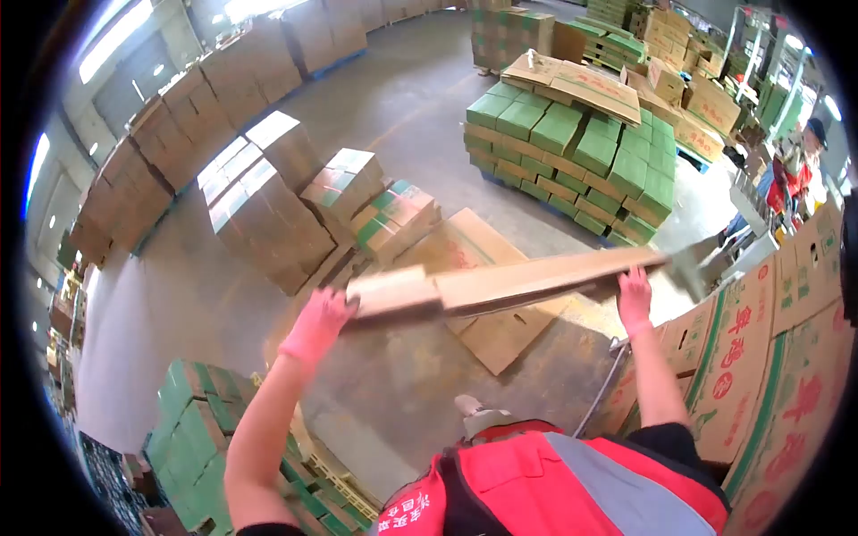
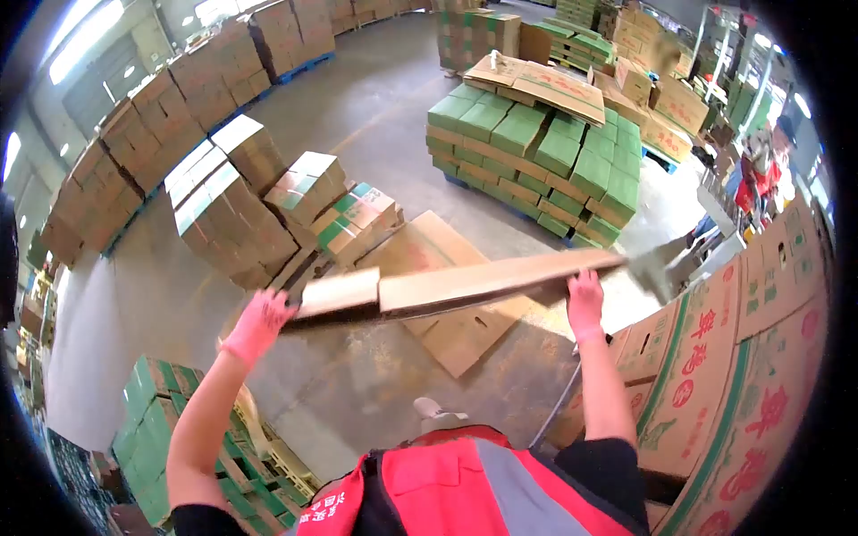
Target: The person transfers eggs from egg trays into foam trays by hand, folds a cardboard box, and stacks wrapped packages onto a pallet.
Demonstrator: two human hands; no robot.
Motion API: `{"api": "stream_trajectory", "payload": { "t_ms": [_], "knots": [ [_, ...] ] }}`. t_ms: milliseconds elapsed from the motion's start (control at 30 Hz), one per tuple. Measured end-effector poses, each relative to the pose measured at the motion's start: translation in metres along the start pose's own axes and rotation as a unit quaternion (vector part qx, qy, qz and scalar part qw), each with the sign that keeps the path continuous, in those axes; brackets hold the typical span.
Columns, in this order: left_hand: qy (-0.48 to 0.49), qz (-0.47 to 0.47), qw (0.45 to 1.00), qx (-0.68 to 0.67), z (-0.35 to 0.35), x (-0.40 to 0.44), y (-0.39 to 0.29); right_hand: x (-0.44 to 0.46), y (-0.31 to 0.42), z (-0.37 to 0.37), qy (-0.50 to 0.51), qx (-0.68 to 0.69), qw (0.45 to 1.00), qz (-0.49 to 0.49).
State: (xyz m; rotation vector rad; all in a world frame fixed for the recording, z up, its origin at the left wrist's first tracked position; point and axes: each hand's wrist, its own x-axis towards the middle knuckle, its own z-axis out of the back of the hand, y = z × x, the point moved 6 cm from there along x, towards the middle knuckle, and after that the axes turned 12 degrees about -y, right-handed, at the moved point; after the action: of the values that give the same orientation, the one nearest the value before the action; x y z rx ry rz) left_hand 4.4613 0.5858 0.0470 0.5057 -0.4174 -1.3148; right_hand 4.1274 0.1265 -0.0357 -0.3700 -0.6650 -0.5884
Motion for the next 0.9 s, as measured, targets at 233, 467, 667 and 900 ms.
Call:
{"api": "stream_trajectory", "payload": {
  "t_ms": [233,467,667,900],
  "knots": [
    [0.097,0.077,0.982,-0.14,-0.121,0.083,-0.009,-0.2,0.056,-0.073,0.432,0.119,0.886,0.12],
    [0.118,0.109,0.932,-0.325,-0.115,-0.017,-0.074,-0.201,0.171,-0.145,0.553,0.24,0.798,-0.006],
    [0.272,0.215,0.883,-0.315,-0.185,-0.227,-0.154,-0.119,0.264,-0.143,0.483,0.326,0.812,-0.038],
    [0.387,0.361,0.729,-0.434,-0.22,-0.404,-0.248,-0.15,0.297,-0.087,0.568,0.275,0.773,0.066]
  ]
}}
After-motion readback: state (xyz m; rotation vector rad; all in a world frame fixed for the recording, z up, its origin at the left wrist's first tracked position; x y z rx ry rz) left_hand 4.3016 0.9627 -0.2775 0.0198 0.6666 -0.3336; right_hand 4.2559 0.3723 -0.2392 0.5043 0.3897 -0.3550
